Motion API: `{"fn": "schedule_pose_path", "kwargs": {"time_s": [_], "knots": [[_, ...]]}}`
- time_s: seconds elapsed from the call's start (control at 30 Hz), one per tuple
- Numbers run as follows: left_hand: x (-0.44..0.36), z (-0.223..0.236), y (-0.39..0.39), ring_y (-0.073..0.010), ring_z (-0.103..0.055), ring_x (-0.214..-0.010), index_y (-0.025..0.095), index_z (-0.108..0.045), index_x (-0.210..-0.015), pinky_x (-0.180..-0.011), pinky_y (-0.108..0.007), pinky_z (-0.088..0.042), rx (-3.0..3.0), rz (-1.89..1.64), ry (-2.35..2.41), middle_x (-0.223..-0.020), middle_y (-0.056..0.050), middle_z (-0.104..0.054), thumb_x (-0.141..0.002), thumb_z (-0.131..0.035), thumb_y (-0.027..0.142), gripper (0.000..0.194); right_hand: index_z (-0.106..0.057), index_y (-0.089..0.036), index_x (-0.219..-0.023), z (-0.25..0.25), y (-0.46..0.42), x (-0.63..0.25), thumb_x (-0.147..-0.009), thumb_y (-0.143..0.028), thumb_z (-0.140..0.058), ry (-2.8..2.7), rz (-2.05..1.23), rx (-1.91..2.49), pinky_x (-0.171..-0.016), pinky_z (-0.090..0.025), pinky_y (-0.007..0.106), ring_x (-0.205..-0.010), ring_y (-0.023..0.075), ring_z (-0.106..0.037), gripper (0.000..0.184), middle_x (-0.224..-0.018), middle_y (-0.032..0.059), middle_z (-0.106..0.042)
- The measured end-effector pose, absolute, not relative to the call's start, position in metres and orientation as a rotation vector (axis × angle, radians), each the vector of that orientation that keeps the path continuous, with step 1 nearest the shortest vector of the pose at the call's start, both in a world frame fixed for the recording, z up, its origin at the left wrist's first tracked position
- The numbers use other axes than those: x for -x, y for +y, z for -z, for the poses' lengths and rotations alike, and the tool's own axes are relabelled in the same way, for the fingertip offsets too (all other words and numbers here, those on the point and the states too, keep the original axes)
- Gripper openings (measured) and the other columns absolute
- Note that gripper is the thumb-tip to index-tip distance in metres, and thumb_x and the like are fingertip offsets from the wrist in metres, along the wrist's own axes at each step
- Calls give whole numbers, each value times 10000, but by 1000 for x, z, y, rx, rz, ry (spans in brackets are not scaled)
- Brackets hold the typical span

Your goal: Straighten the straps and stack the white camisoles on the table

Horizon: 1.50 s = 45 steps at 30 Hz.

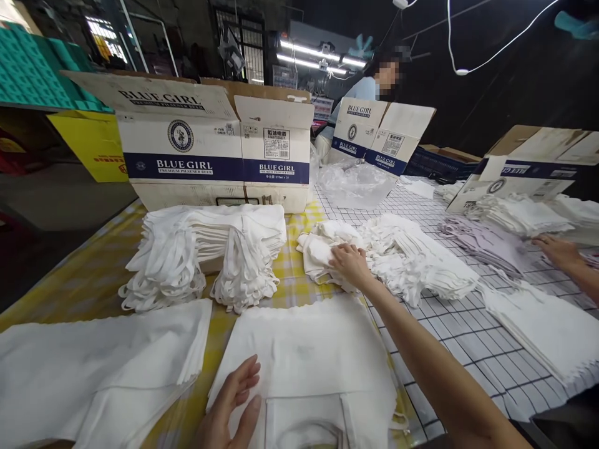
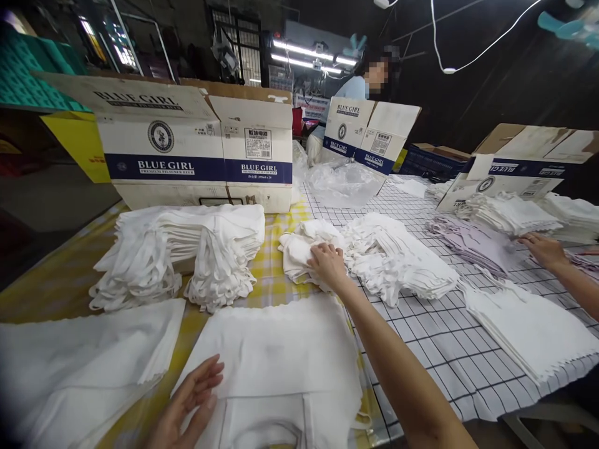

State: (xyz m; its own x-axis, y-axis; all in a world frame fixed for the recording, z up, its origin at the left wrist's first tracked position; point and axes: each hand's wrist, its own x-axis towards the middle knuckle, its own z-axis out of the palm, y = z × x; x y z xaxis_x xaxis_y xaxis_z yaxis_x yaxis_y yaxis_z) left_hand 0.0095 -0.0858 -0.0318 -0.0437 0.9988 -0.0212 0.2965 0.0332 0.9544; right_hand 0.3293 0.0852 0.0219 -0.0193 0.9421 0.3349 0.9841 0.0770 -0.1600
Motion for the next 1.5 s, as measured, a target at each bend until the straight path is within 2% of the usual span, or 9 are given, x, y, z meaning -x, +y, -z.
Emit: {"fn": "schedule_pose_path", "kwargs": {"time_s": [0.1,0.23,0.33,0.57,0.87,1.0,1.17,1.33,1.5], "knots": [[4,27,-80,-235,-593,-1048,253,-544,-1161,-870,-349,-490,-1471,-966,1528,-1191,-62,-613,-791,-525,454,422,-562,-228,-1189,-35,61,-326,-904,-349,-432,-1889,119,1823,-921,-332,434,-1086,268,-494,336,-1189,102,-552],[17,29,-68,-249,-554,-1078,248,-519,-1188,-892,-385,-463,-1700,-895,1716,-1244,-67,-542,-819,-473,428,413,-613,-254,-1104,-43,4,-323,-911,-364,-414,-1842,-82,1676,-885,-385,384,-1004,243,-555,298,-1066,72,-609],[22,35,-62,-240,-516,-1111,226,-494,-1204,-954,-388,-408,-1881,-905,1773,-1207,-73,-536,-836,-445,383,403,-632,-269,-1059,-26,-41,-329,-890,-352,-452,-1813,-179,1738,-878,-398,390,-987,243,-564,260,-1038,61,-619],[23,35,-48,-220,-584,-948,189,-544,-1157,-830,-324,-455,-1990,-689,1900,-1031,-61,-590,-853,-414,352,368,-619,-218,-1004,30,-108,-344,-865,-350,-479,-1408,-464,1873,-744,-460,316,-838,189,-582,237,-1002,61,-611],[4,22,-12,-252,-587,-886,122,-551,-1178,-788,-345,-441,-2157,-484,1985,-982,-114,-602,-870,-375,389,444,-603,-186,-1038,40,-106,-327,-812,-362,-531,-1200,-410,1931,-688,-453,308,-704,170,-530,296,-841,35,-577],[7,21,-3,-218,-586,-798,139,-577,-1125,-732,-307,-436,-2124,-535,1925,-874,-73,-618,-845,-416,377,401,-613,-183,-981,39,-107,-322,-810,-361,-531,-1148,-397,1871,-653,-451,294,-679,164,-513,261,-808,30,-558],[8,21,6,-174,-570,-658,190,-605,-995,-616,-256,-404,-1993,-539,1935,-685,2,-582,-784,-498,377,302,-609,-206,-1057,39,-108,-319,-825,-376,-524,-1148,-350,1834,-644,-445,284,-655,146,-478,299,-818,18,-521],[5,23,8,-165,-555,-673,194,-597,-870,-652,-265,-408,-1995,-652,1918,-767,-15,-601,-756,-528,313,179,-609,-202,-1080,43,-101,-322,-820,-385,-542,-1155,-353,1846,-653,-435,287,-656,144,-476,325,-807,13,-523],[4,24,7,-179,-553,-719,182,-609,-954,-677,-274,-415,-2003,-677,1947,-785,-26,-596,-763,-529,339,260,-622,-188,-1012,46,-94,-324,-795,-382,-583,-1140,-349,1891,-648,-425,286,-638,143,-473,294,-759,1,-528]]}}
